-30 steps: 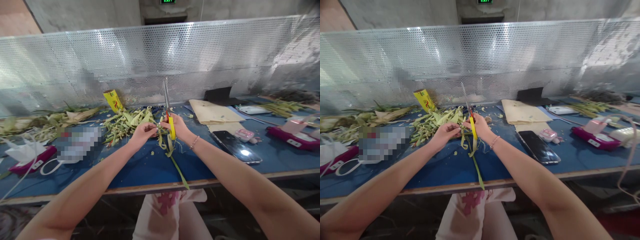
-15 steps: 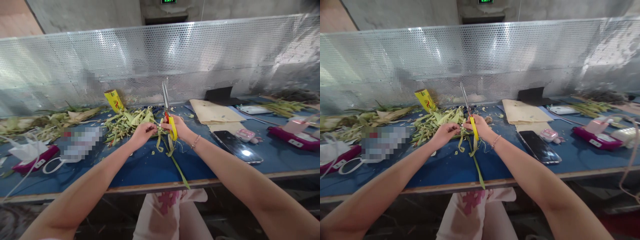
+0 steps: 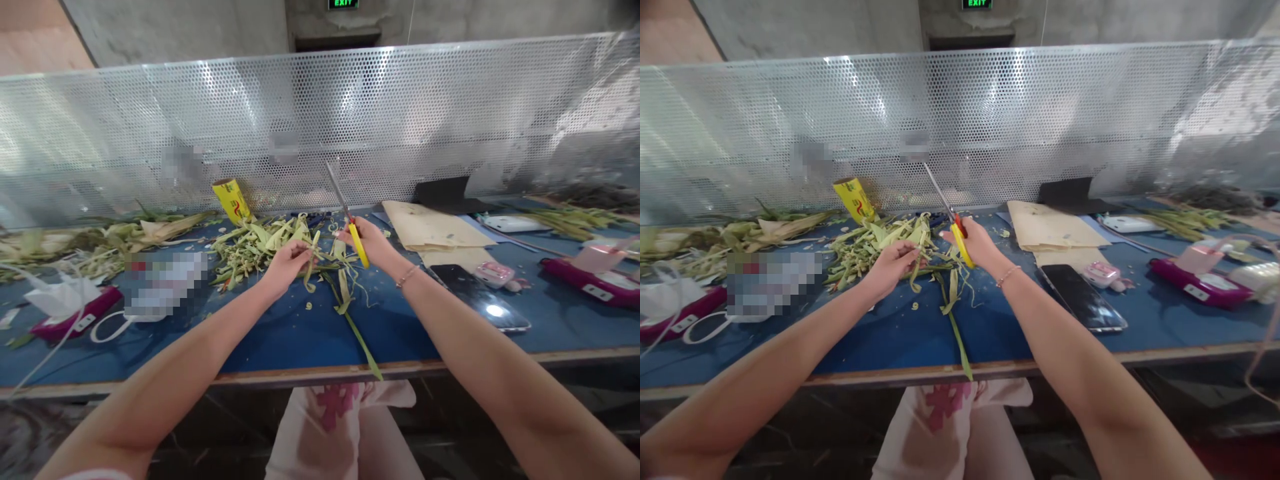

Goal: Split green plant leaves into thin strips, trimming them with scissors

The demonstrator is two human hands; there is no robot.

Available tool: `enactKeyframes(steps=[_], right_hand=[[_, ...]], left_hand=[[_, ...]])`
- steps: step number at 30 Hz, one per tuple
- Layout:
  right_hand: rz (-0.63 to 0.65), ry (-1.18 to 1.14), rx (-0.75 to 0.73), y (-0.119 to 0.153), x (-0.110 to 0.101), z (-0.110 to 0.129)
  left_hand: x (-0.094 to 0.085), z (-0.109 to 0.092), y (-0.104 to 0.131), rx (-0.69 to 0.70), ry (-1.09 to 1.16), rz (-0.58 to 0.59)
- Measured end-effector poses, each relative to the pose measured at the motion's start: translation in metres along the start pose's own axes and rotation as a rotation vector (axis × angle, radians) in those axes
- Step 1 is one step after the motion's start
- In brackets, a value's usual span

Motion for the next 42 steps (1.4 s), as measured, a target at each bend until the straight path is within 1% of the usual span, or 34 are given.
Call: enactKeyframes(steps=[2,3,5,7,9,11,14,17,20,27,34,38,42], right_hand=[[-0.01,0.23,-0.011,-0.003,-0.013,-0.002],[0.02,0.302,-0.008,-0.003,-0.015,-0.005],[0.111,0.406,0.016,-0.001,-0.013,-0.012],[0.202,0.473,-0.005,0.002,-0.007,-0.015],[0.272,0.542,-0.045,0.005,0.0,-0.016],[0.317,0.606,-0.079,0.007,0.005,-0.014],[0.359,0.68,-0.101,0.008,0.009,-0.012],[0.388,0.738,-0.103,0.009,0.01,-0.01],[0.412,0.752,-0.102,0.01,0.012,-0.008],[0.455,0.687,-0.098,0.01,0.017,-0.007],[0.441,0.699,-0.105,0.009,0.017,-0.007],[0.444,0.698,-0.104,0.009,0.017,-0.005],[0.44,0.697,-0.075,0.012,0.016,0.001]], left_hand=[[-0.01,-0.001,-0.003,-0.008,0.008,-0.088],[-0.014,-0.001,-0.005,-0.01,0.024,-0.125],[-0.022,0.0,-0.007,-0.013,0.053,-0.178],[-0.027,0.001,-0.01,-0.009,0.066,-0.213],[-0.029,0.002,-0.012,0.006,0.067,-0.232],[-0.03,0.002,-0.013,0.024,0.063,-0.239],[-0.029,0.002,-0.014,0.032,0.047,-0.237],[-0.027,0.002,-0.014,0.039,0.04,-0.205],[-0.025,0.001,-0.013,0.044,0.034,-0.189],[-0.021,-0.003,-0.01,0.039,-0.027,-0.161],[-0.018,-0.004,-0.008,0.012,-0.043,-0.129],[-0.018,-0.005,-0.007,0.009,-0.008,-0.149],[-0.018,-0.007,-0.006,-0.002,-0.022,-0.154]])
Point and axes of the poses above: each hand's wrist, its own y-axis away from the middle knuckle, its own x-axis out of the palm, z = x × y, the point moved 6 cm from there along -y, towards the middle knuckle, and after that the axes turned 11 degrees about -y, right-handed, at the moved point
